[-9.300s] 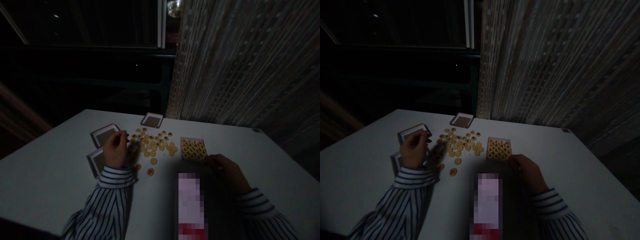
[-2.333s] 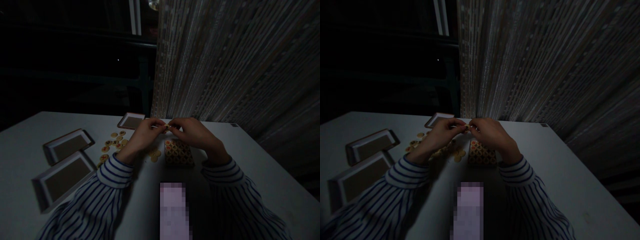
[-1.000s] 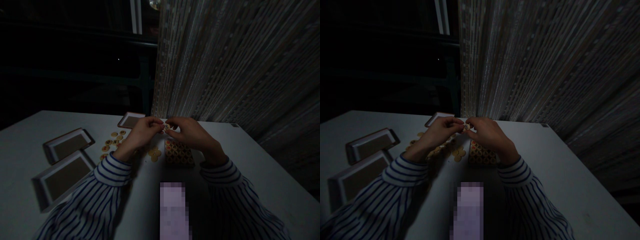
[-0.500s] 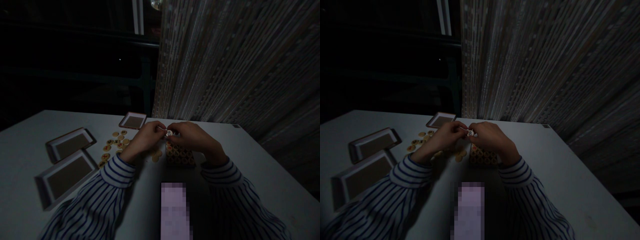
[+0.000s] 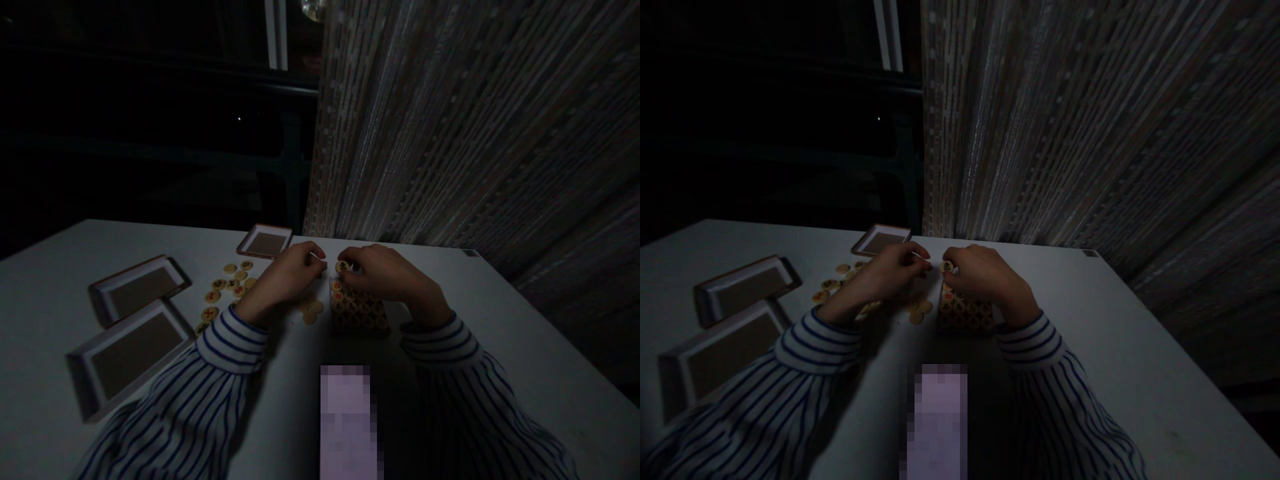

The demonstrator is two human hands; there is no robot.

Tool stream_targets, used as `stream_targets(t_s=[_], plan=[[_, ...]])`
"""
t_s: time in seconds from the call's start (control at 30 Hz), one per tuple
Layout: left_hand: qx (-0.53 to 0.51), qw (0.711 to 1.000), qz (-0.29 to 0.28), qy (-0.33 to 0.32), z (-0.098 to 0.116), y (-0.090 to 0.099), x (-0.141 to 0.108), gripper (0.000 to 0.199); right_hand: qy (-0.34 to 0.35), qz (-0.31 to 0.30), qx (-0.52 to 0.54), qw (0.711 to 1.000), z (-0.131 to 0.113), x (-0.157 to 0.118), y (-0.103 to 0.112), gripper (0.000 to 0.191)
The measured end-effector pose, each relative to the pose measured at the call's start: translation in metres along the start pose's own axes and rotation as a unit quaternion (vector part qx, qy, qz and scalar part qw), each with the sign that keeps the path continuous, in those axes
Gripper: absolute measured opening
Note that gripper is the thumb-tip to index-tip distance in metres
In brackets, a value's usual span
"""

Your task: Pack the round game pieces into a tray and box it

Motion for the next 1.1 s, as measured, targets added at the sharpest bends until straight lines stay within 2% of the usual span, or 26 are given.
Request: stream_targets(t_s=[0.23, 0.47, 0.8, 1.1], plan=[[0.116, 0.993, -0.001, -0.030, 0.001, -0.001, -0.003, 0.021, -0.023, -0.048, -0.013, 0.999, 0.005, 0.001, -0.007, 0.036], [0.155, 0.987, -0.015, -0.035, 0.001, -0.001, -0.004, 0.026, -0.005, -0.087, -0.018, 0.996, 0.005, 0.003, -0.014, 0.034], [0.194, 0.980, -0.049, -0.018, 0.003, -0.001, -0.007, 0.030, 0.032, -0.087, 0.030, 0.995, 0.005, 0.008, -0.023, 0.027], [0.206, 0.977, -0.054, -0.022, 0.004, 0.001, -0.008, 0.028, 0.008, -0.090, 0.017, 0.996, 0.005, 0.007, -0.022, 0.036]])
Point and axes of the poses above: each hand's wrist, its own x-axis towards the middle knuckle, its own y-axis out of the back of the hand, z = x × y, the point moved 1 cm from there along x, towards the middle knuckle, and after that the axes turned 9 degrees about -x, right-handed, at the moved point
